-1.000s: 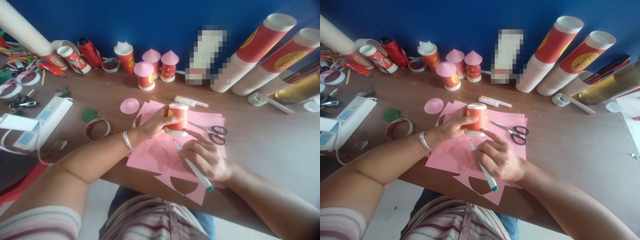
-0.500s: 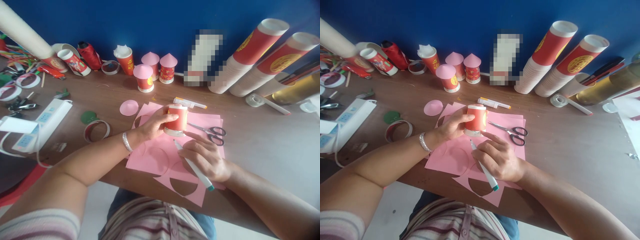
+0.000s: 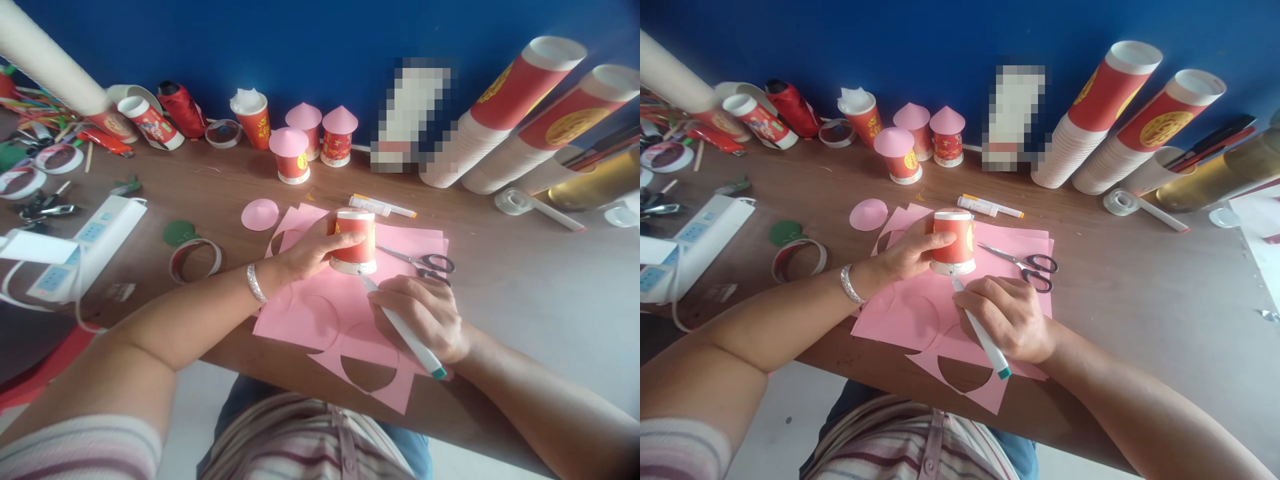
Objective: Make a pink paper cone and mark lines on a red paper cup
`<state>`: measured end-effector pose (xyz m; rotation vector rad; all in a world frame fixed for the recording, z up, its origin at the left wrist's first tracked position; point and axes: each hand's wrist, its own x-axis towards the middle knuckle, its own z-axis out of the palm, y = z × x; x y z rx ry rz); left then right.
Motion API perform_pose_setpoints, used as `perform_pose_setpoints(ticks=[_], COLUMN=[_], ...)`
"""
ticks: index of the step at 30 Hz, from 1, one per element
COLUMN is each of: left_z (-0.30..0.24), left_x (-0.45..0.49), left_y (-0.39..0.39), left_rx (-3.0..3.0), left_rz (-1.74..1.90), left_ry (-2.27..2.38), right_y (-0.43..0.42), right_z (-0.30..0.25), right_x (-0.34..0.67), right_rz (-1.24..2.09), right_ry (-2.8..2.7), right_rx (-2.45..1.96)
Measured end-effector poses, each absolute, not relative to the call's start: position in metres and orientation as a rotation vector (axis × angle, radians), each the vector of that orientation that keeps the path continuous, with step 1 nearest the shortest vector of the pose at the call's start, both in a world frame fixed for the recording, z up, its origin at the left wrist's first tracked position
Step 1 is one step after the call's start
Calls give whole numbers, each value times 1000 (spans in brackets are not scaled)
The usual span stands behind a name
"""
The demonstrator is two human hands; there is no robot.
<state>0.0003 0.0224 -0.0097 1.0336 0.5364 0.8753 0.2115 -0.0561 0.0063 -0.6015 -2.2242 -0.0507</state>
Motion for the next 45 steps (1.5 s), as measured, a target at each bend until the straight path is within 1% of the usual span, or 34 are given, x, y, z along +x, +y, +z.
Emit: perform_pose_setpoints(ticks=[11, 19, 23, 29, 35, 45], left_z=[-15, -17, -22, -18, -7, -9], left_x=[-1, -5, -5, -4, -1, -1], left_y=[24, 24, 26, 26, 20, 21], left_rx=[1063, 915, 883, 941, 1015, 1041], left_rz=[873, 860, 887, 868, 866, 856], left_ry=[548, 489, 478, 462, 611, 552], right_y=[-56, -56, -55, -56, -58, -57], right_z=[3, 9, 9, 3, 3, 5], right_x=[211, 208, 208, 208, 207, 208], right_rz=[-51, 25, -19, -15, 22, -18], right_ry=[-2224, -2218, -2196, -2187, -2230, -2252], right_rx=[-610, -533, -577, -594, -595, -589])
